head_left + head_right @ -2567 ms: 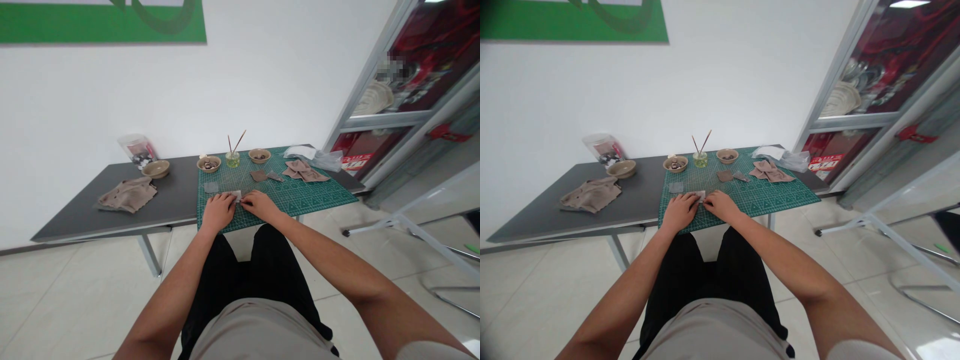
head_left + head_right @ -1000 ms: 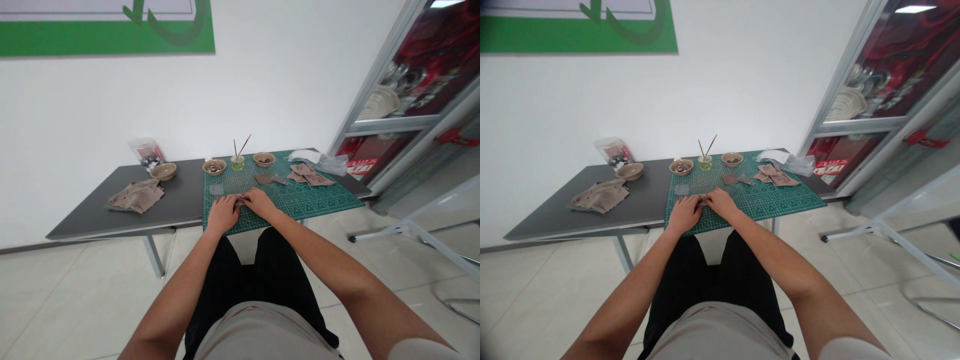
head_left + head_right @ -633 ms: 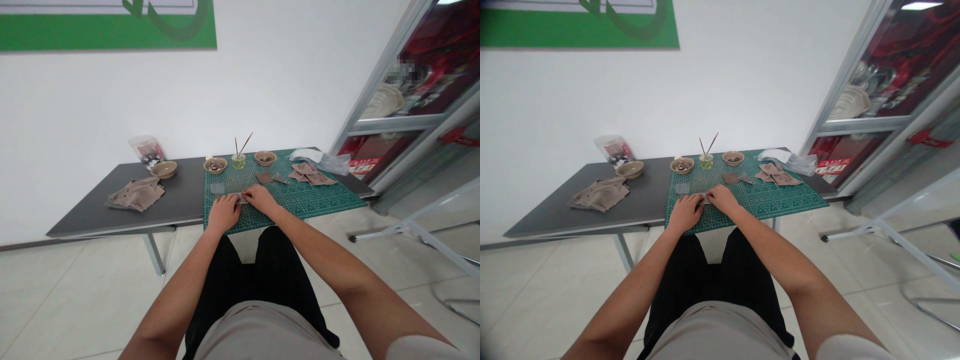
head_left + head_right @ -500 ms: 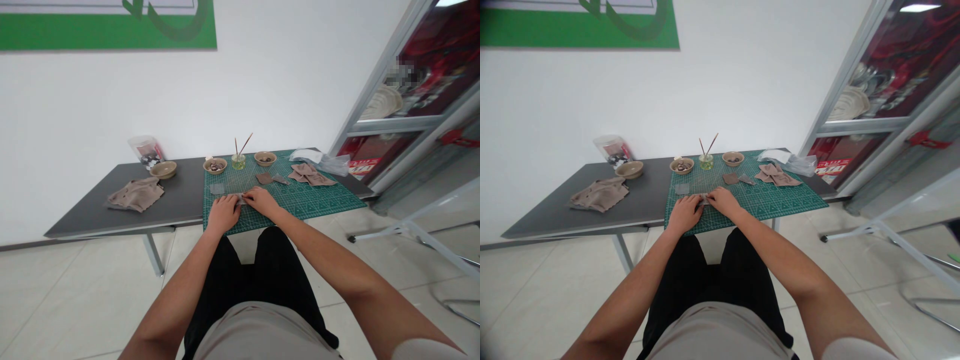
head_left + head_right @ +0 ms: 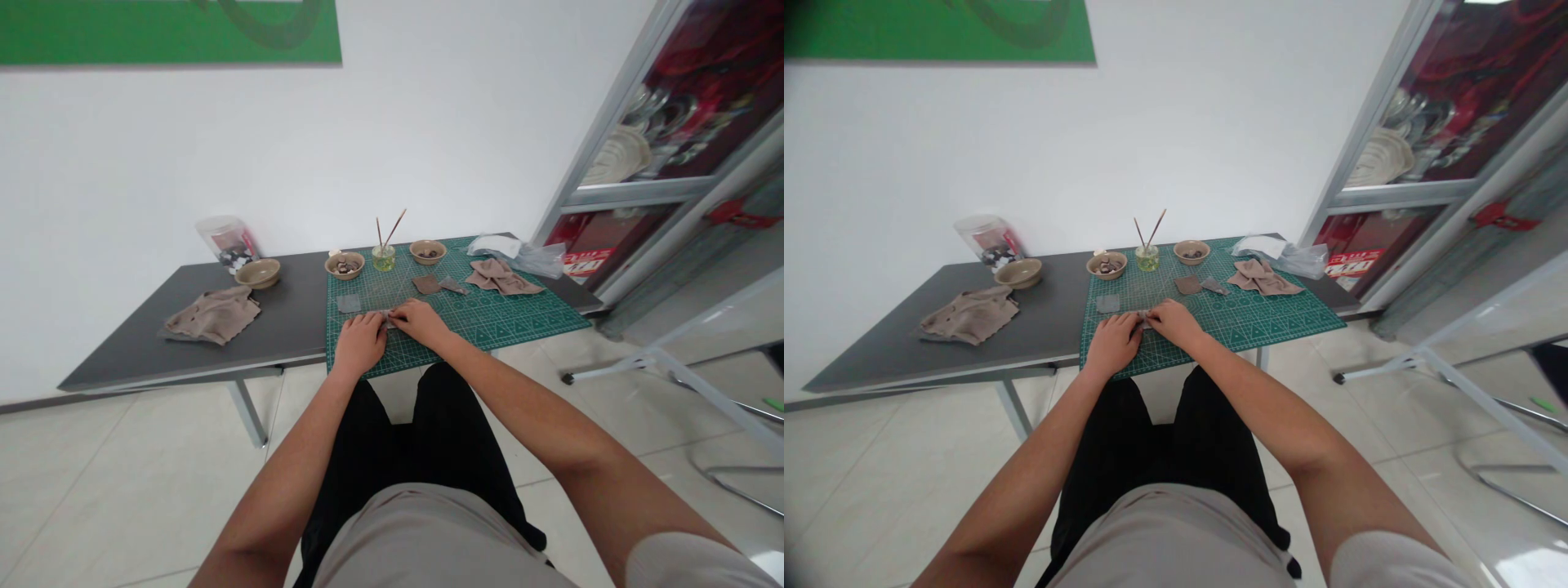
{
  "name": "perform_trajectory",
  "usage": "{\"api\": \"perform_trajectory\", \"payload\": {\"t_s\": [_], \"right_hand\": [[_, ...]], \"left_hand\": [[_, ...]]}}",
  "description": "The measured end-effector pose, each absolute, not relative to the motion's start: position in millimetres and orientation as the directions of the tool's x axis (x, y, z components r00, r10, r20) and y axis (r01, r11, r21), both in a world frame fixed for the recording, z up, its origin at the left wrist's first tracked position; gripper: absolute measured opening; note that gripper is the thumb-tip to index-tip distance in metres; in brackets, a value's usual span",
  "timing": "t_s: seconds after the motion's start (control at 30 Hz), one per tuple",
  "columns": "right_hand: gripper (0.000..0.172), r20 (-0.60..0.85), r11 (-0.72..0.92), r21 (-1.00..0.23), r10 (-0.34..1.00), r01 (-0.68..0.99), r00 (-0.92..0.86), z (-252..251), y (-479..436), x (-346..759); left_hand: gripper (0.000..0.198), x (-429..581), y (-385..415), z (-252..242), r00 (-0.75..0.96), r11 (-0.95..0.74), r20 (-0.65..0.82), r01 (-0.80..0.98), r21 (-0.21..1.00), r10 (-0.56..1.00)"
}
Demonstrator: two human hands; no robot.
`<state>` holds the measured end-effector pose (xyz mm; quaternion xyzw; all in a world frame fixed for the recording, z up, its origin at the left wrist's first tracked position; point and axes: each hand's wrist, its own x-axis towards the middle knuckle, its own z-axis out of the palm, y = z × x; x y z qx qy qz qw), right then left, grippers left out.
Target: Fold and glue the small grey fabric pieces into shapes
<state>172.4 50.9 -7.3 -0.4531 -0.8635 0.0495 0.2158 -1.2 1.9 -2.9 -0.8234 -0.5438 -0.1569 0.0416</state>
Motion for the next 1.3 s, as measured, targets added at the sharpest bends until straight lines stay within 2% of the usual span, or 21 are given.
{"api": "perform_trajectory", "payload": {"t_s": [0.33,0.53,0.77,1.0,1.13,1.3], "right_hand": [[0.02,0.321,0.578,-0.279,0.809,0.767,-0.493,-5,58,163],[0.021,0.329,0.619,-0.285,0.781,0.732,-0.531,-8,46,171],[0.02,0.301,0.548,-0.277,0.83,0.789,-0.47,-2,57,176],[0.02,0.303,0.619,-0.3,0.784,0.726,-0.542,-5,42,173],[0.021,0.285,0.621,-0.283,0.782,0.731,-0.554,-2,47,184],[0.02,0.295,0.557,-0.27,0.824,0.786,-0.483,-2,60,174]], "left_hand": [[0.028,-1,2,-2,0.345,-0.386,0.276,0.916,0.108,0.897],[0.023,0,2,-2,0.334,-0.381,0.289,0.916,0.125,0.897],[0.019,0,1,-1,0.334,-0.379,0.275,0.917,0.128,0.901],[0.028,-2,4,-4,0.254,-0.324,0.275,0.912,0.251,0.927],[0.027,-2,3,-3,0.273,-0.338,0.271,0.912,0.232,0.923],[0.026,-1,2,-1,0.274,-0.334,0.264,0.917,0.218,0.925]]}}
